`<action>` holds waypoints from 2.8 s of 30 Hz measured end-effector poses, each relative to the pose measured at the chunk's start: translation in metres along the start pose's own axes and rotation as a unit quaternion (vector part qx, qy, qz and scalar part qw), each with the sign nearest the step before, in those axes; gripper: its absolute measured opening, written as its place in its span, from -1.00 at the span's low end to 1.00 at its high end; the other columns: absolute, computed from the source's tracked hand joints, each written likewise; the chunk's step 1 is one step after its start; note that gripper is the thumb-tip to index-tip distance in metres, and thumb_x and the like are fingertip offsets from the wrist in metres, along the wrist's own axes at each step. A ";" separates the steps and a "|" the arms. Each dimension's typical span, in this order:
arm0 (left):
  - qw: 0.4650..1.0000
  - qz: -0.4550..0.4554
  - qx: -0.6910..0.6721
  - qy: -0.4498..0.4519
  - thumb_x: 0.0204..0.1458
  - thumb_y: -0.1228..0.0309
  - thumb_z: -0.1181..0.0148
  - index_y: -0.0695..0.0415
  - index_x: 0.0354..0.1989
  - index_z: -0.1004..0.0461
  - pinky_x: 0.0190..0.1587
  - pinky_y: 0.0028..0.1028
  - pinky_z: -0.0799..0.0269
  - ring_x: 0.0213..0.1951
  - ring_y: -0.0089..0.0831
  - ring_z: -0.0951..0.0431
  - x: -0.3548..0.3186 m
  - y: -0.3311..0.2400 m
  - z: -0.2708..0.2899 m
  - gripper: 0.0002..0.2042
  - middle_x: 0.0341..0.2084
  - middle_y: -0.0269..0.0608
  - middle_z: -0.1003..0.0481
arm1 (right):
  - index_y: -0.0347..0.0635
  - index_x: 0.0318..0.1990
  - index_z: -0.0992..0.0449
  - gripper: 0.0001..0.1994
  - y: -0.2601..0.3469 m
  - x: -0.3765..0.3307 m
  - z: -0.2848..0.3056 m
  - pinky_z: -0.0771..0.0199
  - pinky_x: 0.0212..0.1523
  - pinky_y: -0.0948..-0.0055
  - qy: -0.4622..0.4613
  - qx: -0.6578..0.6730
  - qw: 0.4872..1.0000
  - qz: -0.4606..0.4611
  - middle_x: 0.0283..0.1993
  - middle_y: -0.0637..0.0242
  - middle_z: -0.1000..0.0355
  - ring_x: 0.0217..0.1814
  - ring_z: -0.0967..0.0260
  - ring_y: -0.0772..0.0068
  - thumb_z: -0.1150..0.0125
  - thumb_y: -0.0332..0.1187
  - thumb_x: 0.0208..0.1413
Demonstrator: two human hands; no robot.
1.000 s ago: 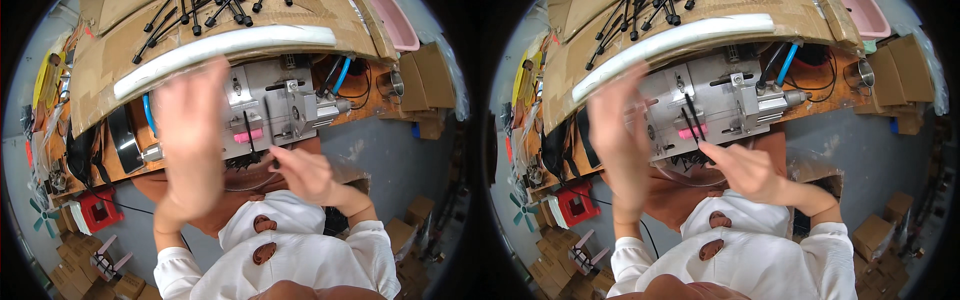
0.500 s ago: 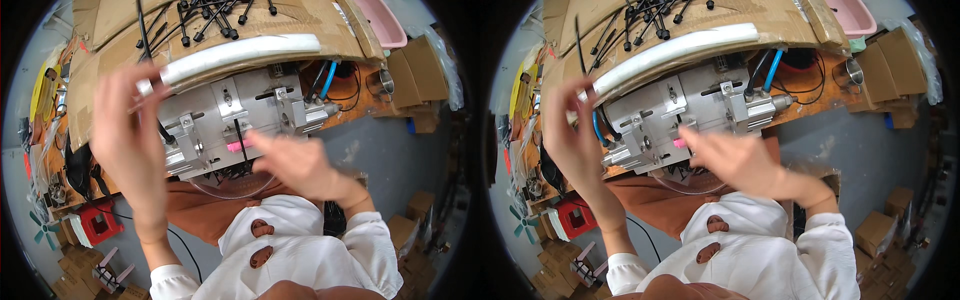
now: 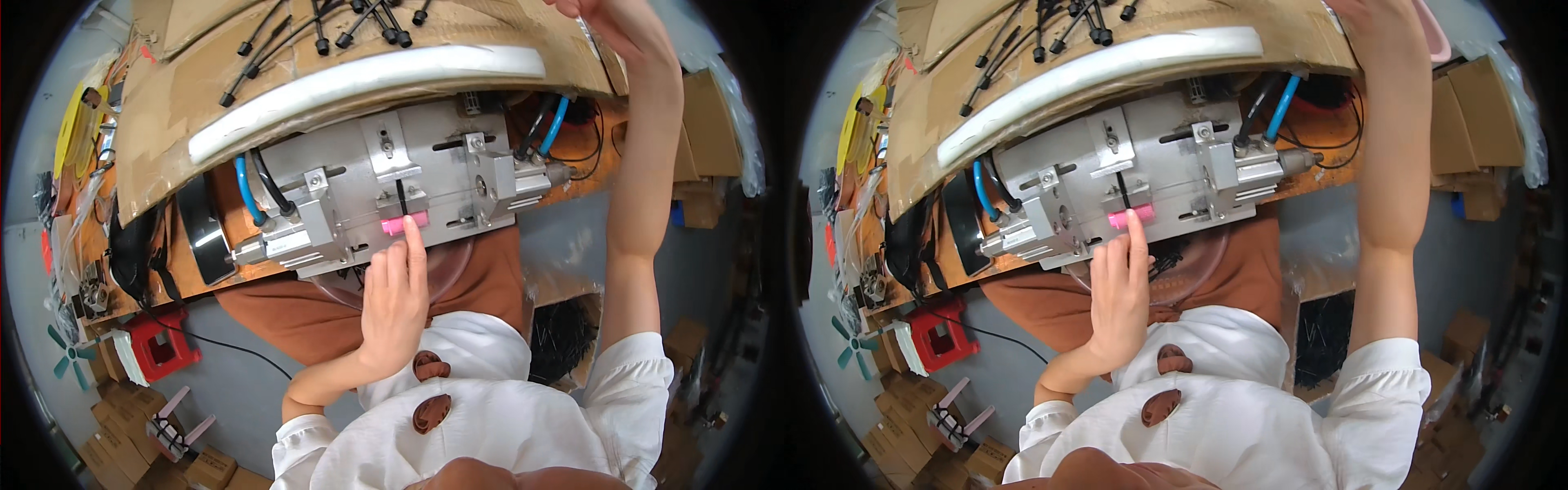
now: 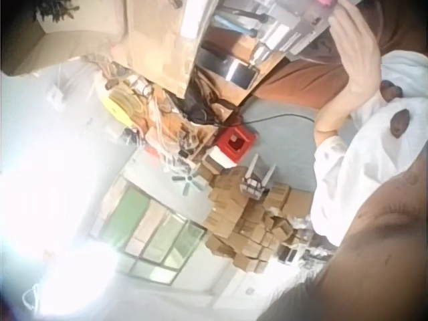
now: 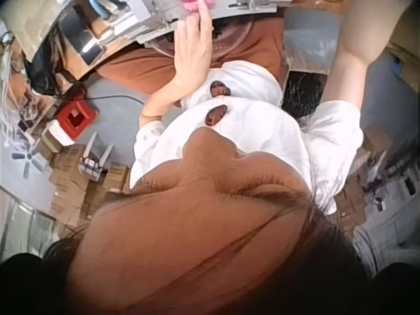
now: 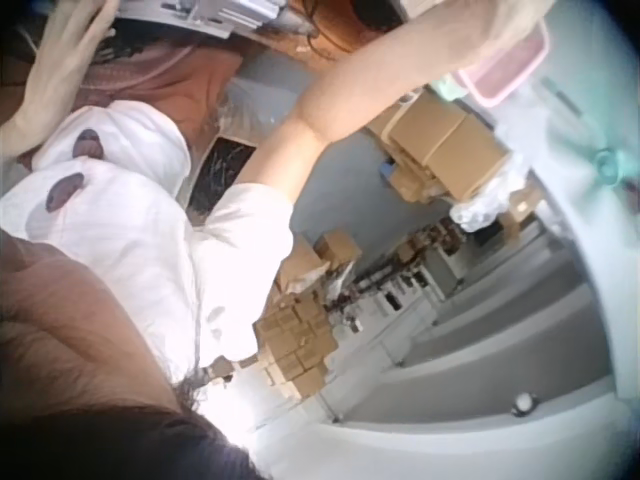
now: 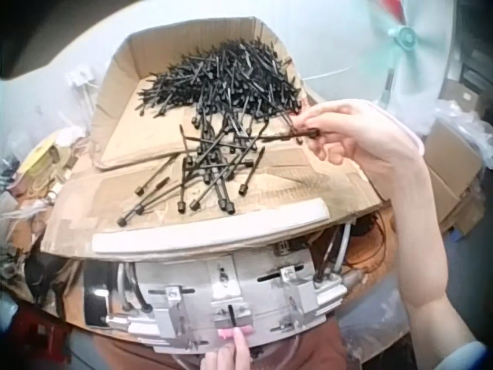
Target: The person picks up black cable ties from a cardboard box and places them one at a time into a pneumatic machine. They press a pink button to process each tie and then drop it into a clear container below.
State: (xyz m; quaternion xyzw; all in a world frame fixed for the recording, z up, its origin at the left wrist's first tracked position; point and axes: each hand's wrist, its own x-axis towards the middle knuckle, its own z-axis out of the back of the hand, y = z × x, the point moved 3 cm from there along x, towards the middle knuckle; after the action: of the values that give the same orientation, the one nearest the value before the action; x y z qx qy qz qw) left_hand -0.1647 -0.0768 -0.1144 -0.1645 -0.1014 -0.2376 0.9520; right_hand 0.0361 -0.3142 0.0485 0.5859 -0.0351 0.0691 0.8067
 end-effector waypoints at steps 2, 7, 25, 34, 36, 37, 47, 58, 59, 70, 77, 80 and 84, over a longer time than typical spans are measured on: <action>1.000 -0.003 0.004 0.003 -0.19 0.66 -0.09 0.44 0.26 -0.11 -0.24 -0.42 -0.33 -0.31 -0.31 -0.31 0.002 0.000 0.001 -0.31 -0.25 -0.13 -0.33 | -0.38 -0.12 -0.49 -0.79 -0.008 -0.009 0.005 -0.41 -0.51 0.69 -0.009 0.070 0.997 0.027 -0.36 0.23 -0.47 -0.35 -0.46 0.51 -0.06 -0.40 0.22; 1.000 -0.003 -0.010 0.011 -0.19 0.66 -0.10 0.44 0.25 -0.11 -0.24 -0.42 -0.34 -0.30 -0.31 -0.31 0.001 0.004 0.006 -0.31 -0.24 -0.12 -0.32 | -0.34 -0.01 -0.42 -0.77 -0.012 -0.031 -0.001 -0.47 -0.46 0.73 -0.042 0.251 0.967 0.030 -0.20 0.19 -0.46 -0.16 -0.47 0.44 0.00 -0.40 0.27; 0.995 0.018 -0.094 -0.041 0.01 0.64 -0.09 0.23 -0.20 -0.49 -0.19 -0.54 -0.32 -0.36 -0.47 -0.39 0.115 0.140 0.140 -0.82 -0.33 -0.27 -0.48 | -0.42 0.14 -0.37 -0.38 -0.084 -0.215 -0.157 -0.26 -0.64 0.45 -0.018 -0.249 0.942 0.227 -0.62 0.39 -0.29 -0.66 -0.22 0.50 -0.35 -0.58 -0.21; 0.982 0.069 -0.109 -0.137 -0.03 0.61 -0.22 0.13 0.23 -0.33 -0.15 -0.60 -0.25 -0.31 -0.58 -0.28 0.056 0.098 0.158 -0.44 -0.33 -0.36 -0.35 | -0.31 0.13 -0.41 -0.40 -0.094 -0.209 -0.174 -0.27 -0.62 0.41 0.043 -0.265 0.941 0.205 -0.61 0.33 -0.30 -0.65 -0.27 0.45 -0.35 -0.57 -0.20; 0.972 0.068 -0.082 -0.208 -0.35 0.75 -0.28 0.10 0.21 -0.37 -0.28 -0.49 -0.30 -0.39 -0.47 -0.30 0.050 0.074 0.135 -0.25 -0.49 -0.32 -0.28 | -0.31 0.11 -0.42 -0.43 -0.076 -0.201 -0.160 -0.32 -0.59 0.44 0.073 -0.299 0.929 0.206 -0.55 0.31 -0.36 -0.61 -0.32 0.43 -0.34 -0.57 -0.18; 0.977 0.071 -0.076 -0.186 -0.33 0.76 -0.27 0.14 0.22 -0.34 -0.29 -0.44 -0.33 -0.38 -0.42 -0.32 0.044 0.064 0.120 -0.25 -0.46 -0.28 -0.34 | -0.31 0.09 -0.43 -0.45 -0.067 -0.196 -0.150 -0.38 -0.56 0.46 0.105 -0.329 0.916 0.205 -0.49 0.28 -0.43 -0.57 -0.37 0.41 -0.34 -0.56 -0.17; 0.999 -0.028 -0.028 -0.024 -0.18 0.65 -0.10 0.41 0.23 -0.18 -0.24 -0.44 -0.34 -0.32 -0.34 -0.33 0.000 -0.001 0.005 -0.34 -0.31 -0.17 -0.32 | -0.37 -0.05 -0.41 -0.66 -0.006 0.002 -0.037 -0.48 -0.25 0.38 -0.123 -0.538 0.818 0.162 -0.29 0.20 -0.47 -0.21 -0.46 0.44 -0.20 -0.32 0.08; 0.999 -0.019 -0.032 0.013 -0.19 0.66 -0.10 0.33 0.22 -0.22 -0.19 -0.39 -0.36 -0.24 -0.27 -0.35 0.009 0.009 0.019 -0.36 -0.29 -0.14 -0.32 | -0.31 -0.21 -0.51 -0.85 -0.019 -0.092 -0.035 -0.40 -0.44 0.54 -0.062 -0.076 0.982 0.163 -0.31 0.30 -0.52 -0.43 -0.38 0.60 -0.24 -0.49 0.05; 0.998 -0.042 -0.048 -0.006 -0.19 0.66 -0.10 0.27 0.20 -0.27 -0.17 -0.35 -0.36 -0.23 -0.24 -0.35 0.019 0.018 0.032 -0.38 -0.29 -0.12 -0.33 | -0.29 -0.23 -0.55 -0.84 -0.025 -0.116 -0.053 -0.42 -0.45 0.53 -0.110 -0.030 0.967 0.226 -0.35 0.30 -0.53 -0.44 -0.41 0.61 -0.30 -0.51 -0.01; 0.991 -0.052 -0.119 0.017 0.11 0.56 -0.03 0.25 -0.20 -0.44 -0.14 -0.53 -0.31 -0.31 -0.47 -0.41 0.151 0.133 0.117 -0.88 -0.34 -0.27 -0.47 | -0.38 0.15 -0.37 -0.41 -0.088 -0.215 -0.176 -0.26 -0.63 0.47 0.010 -0.253 0.941 0.226 -0.61 0.37 -0.30 -0.64 -0.25 0.50 -0.33 -0.55 -0.15; 0.989 -0.059 -0.042 -0.131 -0.11 0.70 -0.18 0.17 -0.06 -0.48 -0.18 -0.47 -0.32 -0.34 -0.37 -0.35 0.100 0.089 0.115 -0.63 -0.44 -0.20 -0.35 | -0.28 0.10 -0.41 -0.49 -0.068 -0.195 -0.147 -0.29 -0.63 0.47 0.068 -0.308 0.922 0.224 -0.55 0.36 -0.34 -0.59 -0.34 0.47 -0.31 -0.46 -0.09; 0.986 -0.011 0.006 -0.165 -0.32 0.70 -0.31 0.14 0.20 -0.34 -0.13 -0.37 -0.25 -0.32 -0.33 -0.33 0.039 0.054 0.093 -0.27 -0.40 -0.25 -0.35 | -0.19 -0.06 -0.48 -0.67 -0.028 -0.143 -0.117 -0.33 -0.65 0.48 -0.004 -0.413 0.852 0.322 -0.45 0.34 -0.41 -0.53 -0.43 0.45 -0.23 -0.38 -0.04; 0.998 0.007 0.029 -0.057 -0.31 0.62 -0.33 0.34 0.23 -0.24 -0.12 -0.35 -0.19 -0.26 -0.30 -0.30 -0.006 0.015 0.039 -0.23 -0.30 -0.21 -0.38 | -0.27 -0.25 -0.54 -0.83 0.003 -0.015 -0.092 -0.45 -0.24 0.20 -0.051 -0.542 0.828 0.138 -0.42 -0.04 -0.48 -0.28 -0.48 -0.01 -0.13 -0.45 -0.01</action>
State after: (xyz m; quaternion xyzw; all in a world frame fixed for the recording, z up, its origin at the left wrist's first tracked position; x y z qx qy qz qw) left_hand -0.1668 -0.0481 -0.0838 -0.1509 -0.1607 -0.2184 0.9506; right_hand 0.0185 -0.2273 0.0203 0.0466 -0.1879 0.1195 0.9738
